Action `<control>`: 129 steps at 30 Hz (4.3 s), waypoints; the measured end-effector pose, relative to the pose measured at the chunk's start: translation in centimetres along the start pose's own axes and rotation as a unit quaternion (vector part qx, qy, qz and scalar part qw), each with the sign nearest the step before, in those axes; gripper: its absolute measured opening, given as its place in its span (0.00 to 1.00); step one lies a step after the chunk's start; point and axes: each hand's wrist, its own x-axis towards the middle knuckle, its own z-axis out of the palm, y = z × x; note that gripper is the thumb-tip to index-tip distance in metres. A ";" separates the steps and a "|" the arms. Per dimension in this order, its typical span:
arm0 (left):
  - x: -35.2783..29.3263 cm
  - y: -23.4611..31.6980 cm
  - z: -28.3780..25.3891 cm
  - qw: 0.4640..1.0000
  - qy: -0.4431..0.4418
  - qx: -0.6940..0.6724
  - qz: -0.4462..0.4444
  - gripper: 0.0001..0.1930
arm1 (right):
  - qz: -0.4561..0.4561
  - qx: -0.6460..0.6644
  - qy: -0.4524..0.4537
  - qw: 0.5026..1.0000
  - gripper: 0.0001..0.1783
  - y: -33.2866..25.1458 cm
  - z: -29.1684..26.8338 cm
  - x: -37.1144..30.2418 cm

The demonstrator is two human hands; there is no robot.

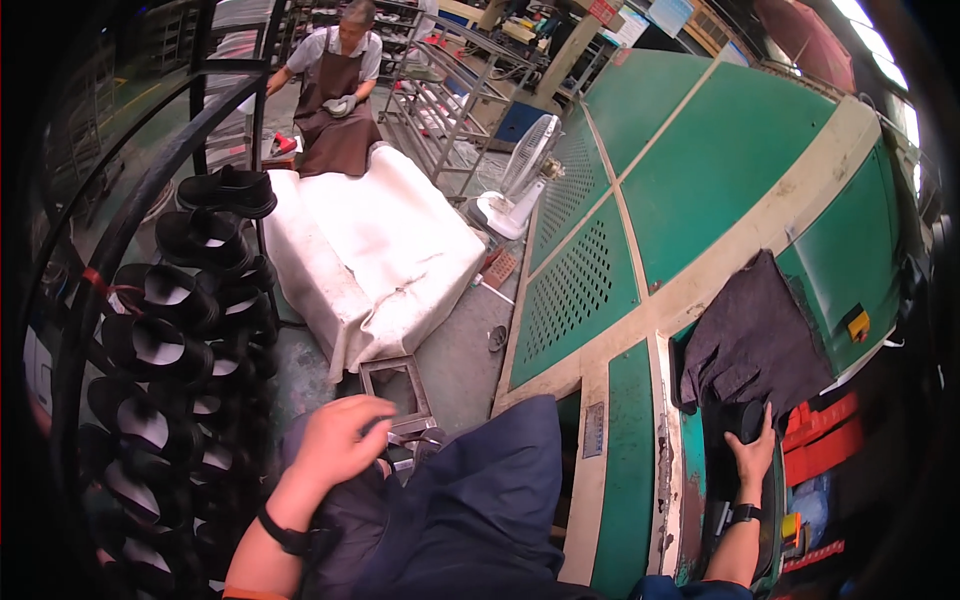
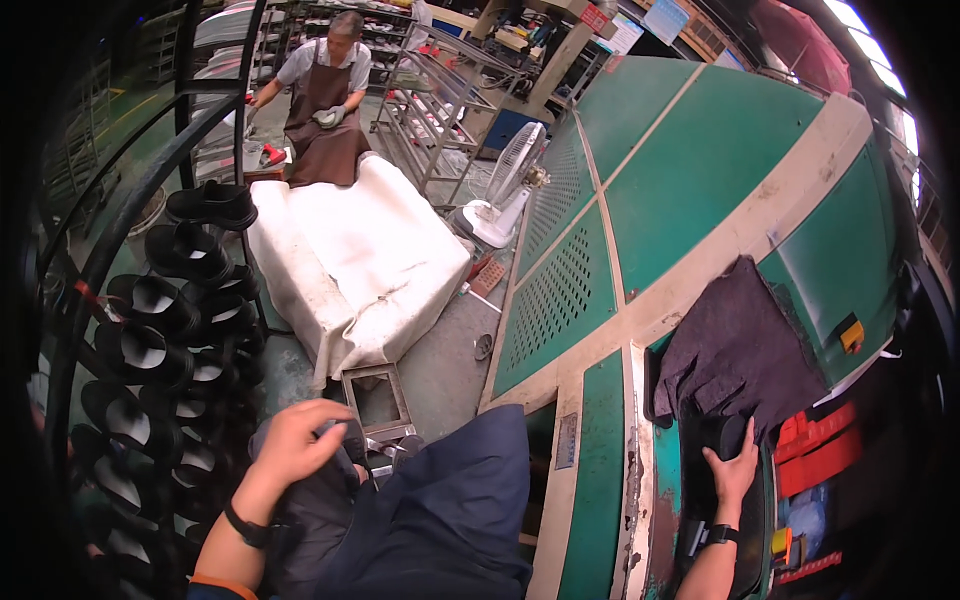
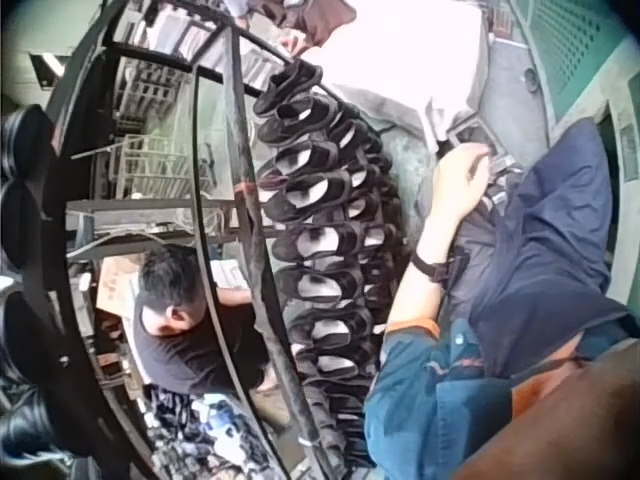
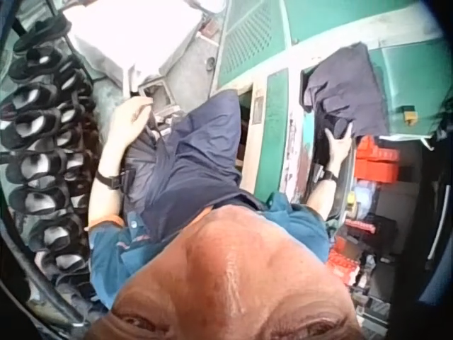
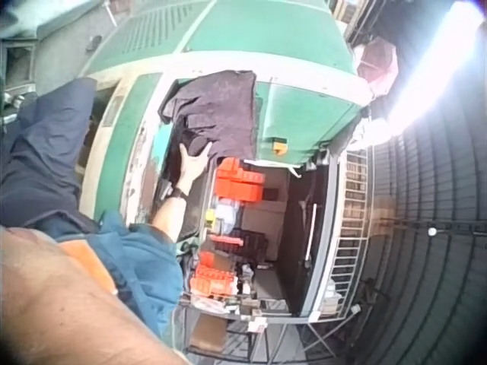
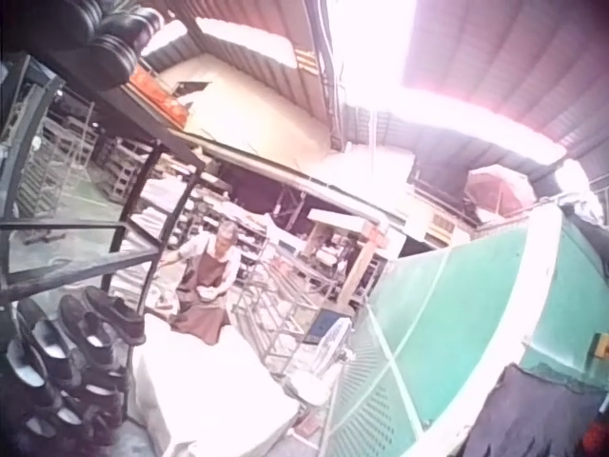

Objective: Insert shoe lasts into finished shoe outsoles/uppers and place them on a rack.

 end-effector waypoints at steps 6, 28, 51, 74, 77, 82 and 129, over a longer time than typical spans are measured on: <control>5.1 6.8 4.0 0.968 -0.101 -0.172 0.153 0.21 | 0.012 0.513 -0.026 0.858 0.36 -4.8 -10.2 2.7; -8.3 -2.3 9.9 0.565 -0.060 -0.624 -0.536 0.34 | 0.411 0.675 -0.530 0.307 0.15 -34.3 21.8 -20.5; -1.1 -5.4 13.4 0.802 -0.135 -0.302 -0.497 0.25 | 0.319 0.675 -0.546 0.380 0.18 -34.2 21.5 -21.2; -1.6 -4.3 11.8 0.697 -0.085 -0.459 -0.545 0.37 | -0.040 0.604 -0.532 0.592 0.14 -38.7 20.4 -20.0; -1.0 -5.4 12.6 0.717 -0.090 -0.493 -0.485 0.40 | 0.072 0.682 -0.598 0.415 0.13 -37.9 20.7 -20.4; 1.2 -8.7 15.7 0.777 -0.014 -0.433 -0.457 0.36 | 0.025 0.696 -0.565 0.442 0.14 -37.4 21.2 -21.6; -2.6 -0.2 12.5 0.891 0.033 -0.441 -0.105 0.43 | 0.435 0.679 -0.547 0.225 0.33 -39.4 23.0 -16.2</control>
